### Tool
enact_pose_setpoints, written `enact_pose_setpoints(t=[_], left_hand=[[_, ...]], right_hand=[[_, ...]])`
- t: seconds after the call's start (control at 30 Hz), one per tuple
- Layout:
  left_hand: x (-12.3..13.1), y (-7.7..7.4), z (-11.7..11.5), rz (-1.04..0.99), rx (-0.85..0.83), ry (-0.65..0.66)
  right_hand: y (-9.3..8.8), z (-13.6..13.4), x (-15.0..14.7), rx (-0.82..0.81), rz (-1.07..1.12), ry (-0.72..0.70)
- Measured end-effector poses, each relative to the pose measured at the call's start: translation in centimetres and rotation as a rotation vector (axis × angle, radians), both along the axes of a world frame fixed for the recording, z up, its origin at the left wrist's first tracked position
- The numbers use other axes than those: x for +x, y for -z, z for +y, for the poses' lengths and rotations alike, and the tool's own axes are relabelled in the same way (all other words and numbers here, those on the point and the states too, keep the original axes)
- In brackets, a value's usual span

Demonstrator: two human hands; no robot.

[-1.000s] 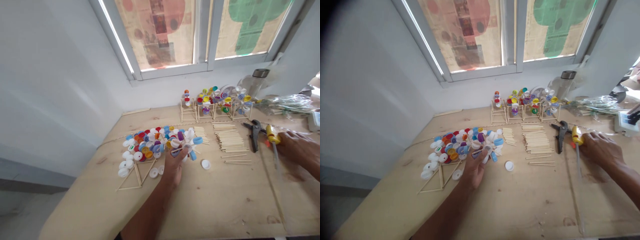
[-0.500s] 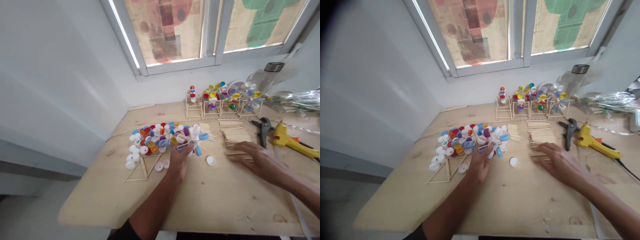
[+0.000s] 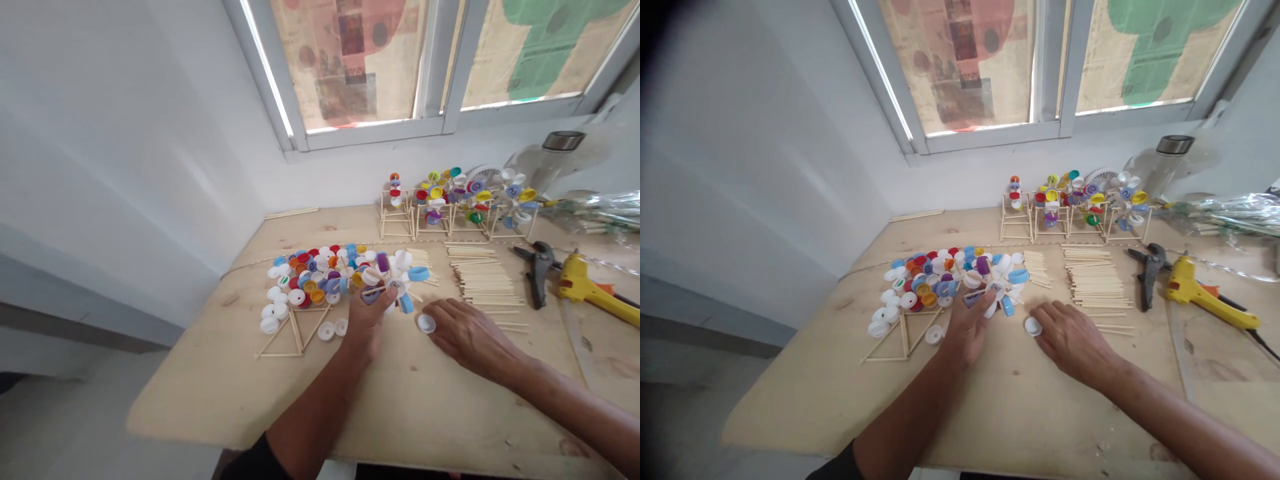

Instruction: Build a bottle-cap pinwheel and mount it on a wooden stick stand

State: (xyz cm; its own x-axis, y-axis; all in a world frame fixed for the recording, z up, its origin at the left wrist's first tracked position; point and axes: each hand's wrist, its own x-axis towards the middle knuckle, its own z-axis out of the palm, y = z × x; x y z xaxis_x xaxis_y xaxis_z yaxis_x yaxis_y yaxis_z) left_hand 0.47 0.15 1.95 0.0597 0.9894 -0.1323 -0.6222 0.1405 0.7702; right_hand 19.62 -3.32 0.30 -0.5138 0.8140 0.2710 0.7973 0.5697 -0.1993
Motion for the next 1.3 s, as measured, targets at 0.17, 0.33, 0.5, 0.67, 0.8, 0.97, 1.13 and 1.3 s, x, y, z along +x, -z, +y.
enact_pose_setpoints(t=[0.17,0.33,0.5,0.67,0.8,0.97,1.13,1.3], left_hand=[[0.0,-0.1,-0.1,0.017,0.019,-0.006],[0.1,-0.1,0.0,0.032,0.014,-0.020],[-0.1,-0.2,0.2,-0.019,0.017,-0.038],[-0.2,-0.4,0.3,-0.026,0.035,-0.032],[-0.2,-0.1,0.4,-0.027,0.025,-0.038],[-0.1,0.4,0.9,-0.035,0.009,-0.042],[-0.1,1.0,1.2,-0.027,0.022,-0.041],[0.0,0.9,1.2,-0.034,0.005,-0.058]], right_hand=[[0.3,0.0,-0.3,-0.009,-0.038,-0.035],[0.0,0.2,-0.6,-0.038,-0.055,-0.028],[-0.9,0.6,0.2,-0.322,0.281,0.154],[-2.7,1.5,0.9,-0.655,0.951,0.437],[-3.6,1.8,-0.3,-0.799,1.408,0.476],[-2.5,1.6,-2.9,-0.765,1.517,0.463],[-1.4,1.5,-3.9,-0.599,1.421,0.488],[-1.0,1.4,-4.2,-0.490,1.351,0.464]])
